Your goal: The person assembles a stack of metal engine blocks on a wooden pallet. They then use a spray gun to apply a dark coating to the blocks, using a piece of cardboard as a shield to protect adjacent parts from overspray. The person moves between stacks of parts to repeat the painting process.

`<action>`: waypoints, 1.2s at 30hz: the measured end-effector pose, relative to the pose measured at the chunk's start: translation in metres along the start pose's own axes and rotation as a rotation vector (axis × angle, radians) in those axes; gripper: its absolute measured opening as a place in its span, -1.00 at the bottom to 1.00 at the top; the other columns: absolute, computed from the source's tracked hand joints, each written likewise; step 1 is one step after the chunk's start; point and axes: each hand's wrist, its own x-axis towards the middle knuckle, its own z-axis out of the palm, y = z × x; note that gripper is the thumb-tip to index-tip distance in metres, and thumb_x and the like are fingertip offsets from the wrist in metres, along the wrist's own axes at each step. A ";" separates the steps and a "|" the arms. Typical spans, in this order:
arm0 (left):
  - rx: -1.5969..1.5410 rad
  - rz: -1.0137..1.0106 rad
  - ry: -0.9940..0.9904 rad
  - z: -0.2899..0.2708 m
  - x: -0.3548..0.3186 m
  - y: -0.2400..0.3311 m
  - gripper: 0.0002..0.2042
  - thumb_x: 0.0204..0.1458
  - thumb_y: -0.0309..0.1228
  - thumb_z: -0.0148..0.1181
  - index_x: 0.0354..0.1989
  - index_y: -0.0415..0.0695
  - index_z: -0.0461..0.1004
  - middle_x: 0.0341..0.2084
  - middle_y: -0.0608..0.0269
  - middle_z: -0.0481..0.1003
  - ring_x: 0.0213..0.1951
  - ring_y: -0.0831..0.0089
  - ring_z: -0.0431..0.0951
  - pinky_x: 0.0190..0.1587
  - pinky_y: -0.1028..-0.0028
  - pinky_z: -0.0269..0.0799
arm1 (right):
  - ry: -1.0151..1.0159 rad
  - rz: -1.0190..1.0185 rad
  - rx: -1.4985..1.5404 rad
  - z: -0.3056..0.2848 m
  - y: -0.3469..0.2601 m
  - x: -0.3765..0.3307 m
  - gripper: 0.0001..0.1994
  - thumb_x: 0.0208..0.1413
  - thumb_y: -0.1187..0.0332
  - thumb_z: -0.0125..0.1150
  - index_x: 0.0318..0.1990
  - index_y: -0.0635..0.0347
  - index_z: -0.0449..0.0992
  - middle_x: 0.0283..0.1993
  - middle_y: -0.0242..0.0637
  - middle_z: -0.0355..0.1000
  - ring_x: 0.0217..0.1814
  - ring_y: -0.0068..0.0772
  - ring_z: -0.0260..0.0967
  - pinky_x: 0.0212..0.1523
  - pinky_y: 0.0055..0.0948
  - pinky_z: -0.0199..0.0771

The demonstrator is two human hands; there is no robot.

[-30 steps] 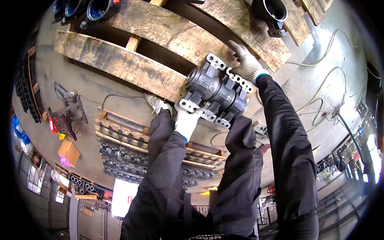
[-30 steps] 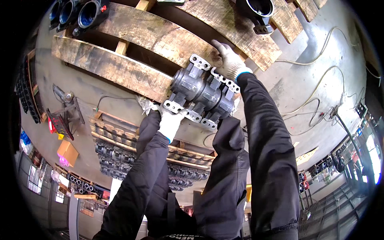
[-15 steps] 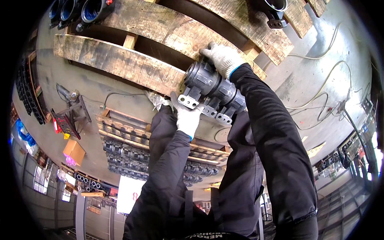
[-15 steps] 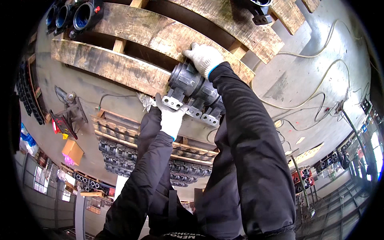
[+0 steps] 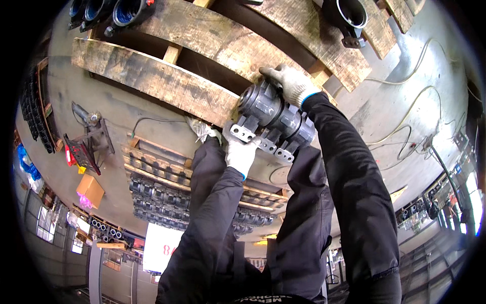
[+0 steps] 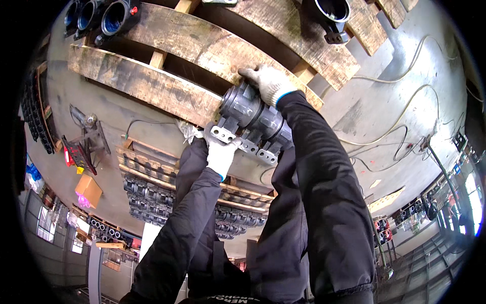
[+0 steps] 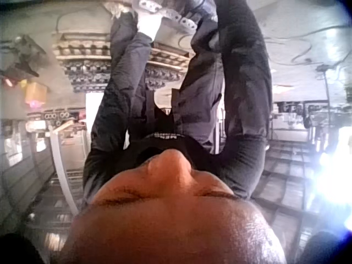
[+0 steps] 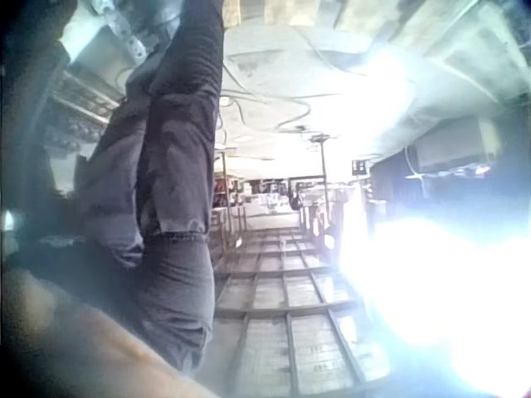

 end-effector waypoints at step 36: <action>-0.004 0.076 -0.049 -0.094 0.012 0.125 -0.37 0.09 -0.56 0.23 0.33 -0.13 0.09 -0.07 0.05 0.44 -0.12 0.33 0.51 -0.02 0.34 0.47 | 0.538 0.747 0.457 -0.035 0.008 -0.164 -0.35 0.02 0.31 0.32 0.29 0.24 0.28 0.08 0.07 0.47 0.13 -0.05 0.46 0.16 -0.25 0.43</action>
